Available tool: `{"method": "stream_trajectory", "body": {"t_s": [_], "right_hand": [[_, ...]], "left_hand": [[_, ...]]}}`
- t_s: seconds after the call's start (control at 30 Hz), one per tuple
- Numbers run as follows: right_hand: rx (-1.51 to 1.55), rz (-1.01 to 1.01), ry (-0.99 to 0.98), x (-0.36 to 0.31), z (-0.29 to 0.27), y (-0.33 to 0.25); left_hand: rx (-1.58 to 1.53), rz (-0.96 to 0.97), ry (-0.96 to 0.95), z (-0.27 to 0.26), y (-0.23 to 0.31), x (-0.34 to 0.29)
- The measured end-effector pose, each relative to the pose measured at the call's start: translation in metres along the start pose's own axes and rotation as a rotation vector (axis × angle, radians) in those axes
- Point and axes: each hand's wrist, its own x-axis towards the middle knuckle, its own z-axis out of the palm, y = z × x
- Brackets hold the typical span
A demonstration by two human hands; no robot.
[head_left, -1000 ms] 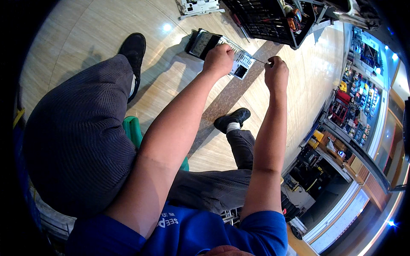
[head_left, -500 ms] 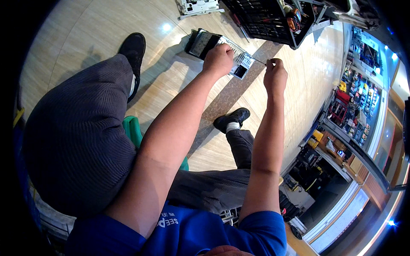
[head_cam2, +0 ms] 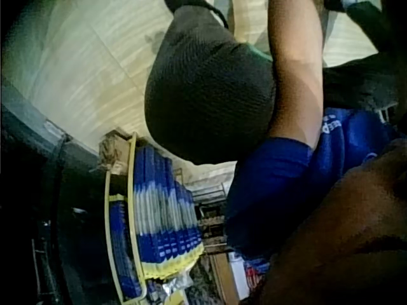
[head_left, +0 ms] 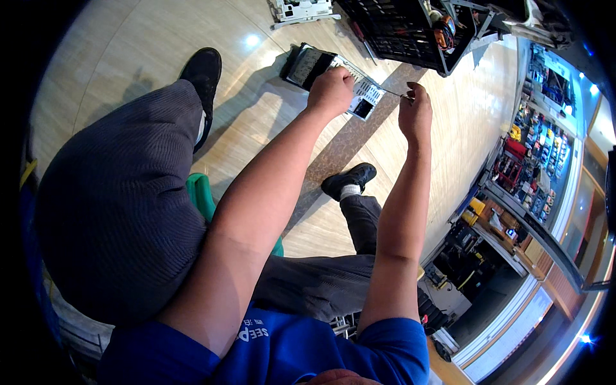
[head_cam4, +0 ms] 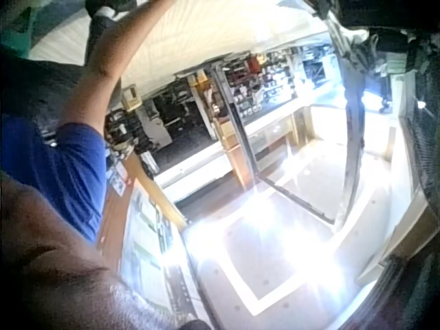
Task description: The person assembles a car stereo by aligning a metal chassis with a display panel and pressing them together by hand while using a screwdriver.
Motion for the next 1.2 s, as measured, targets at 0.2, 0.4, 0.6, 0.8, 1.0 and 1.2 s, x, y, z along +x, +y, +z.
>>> {"method": "stream_trajectory", "body": {"t_s": [0.2,0.4,0.6,0.8,1.0,1.2], "right_hand": [[-0.091,0.065,0.027,0.001,0.003,-0.006],[-0.041,-0.015,0.063,-0.001,0.006,-0.006],[-0.025,0.009,0.098,-0.004,0.008,0.001],[-0.117,0.164,0.053,-0.002,0.007,-0.008],[0.032,-0.085,0.188,0.0,0.011,0.004],[-0.079,0.271,0.01,-0.007,0.004,-0.011]], "left_hand": [[0.025,0.009,0.007,-0.001,-0.001,0.0],[0.026,0.018,0.003,-0.002,-0.001,0.001],[0.02,-0.032,-0.043,-0.001,0.001,0.0],[0.047,0.002,-0.007,0.003,-0.009,0.005],[0.002,0.013,-0.044,0.012,-0.017,0.012],[0.007,0.058,0.017,0.012,-0.024,0.011]]}}
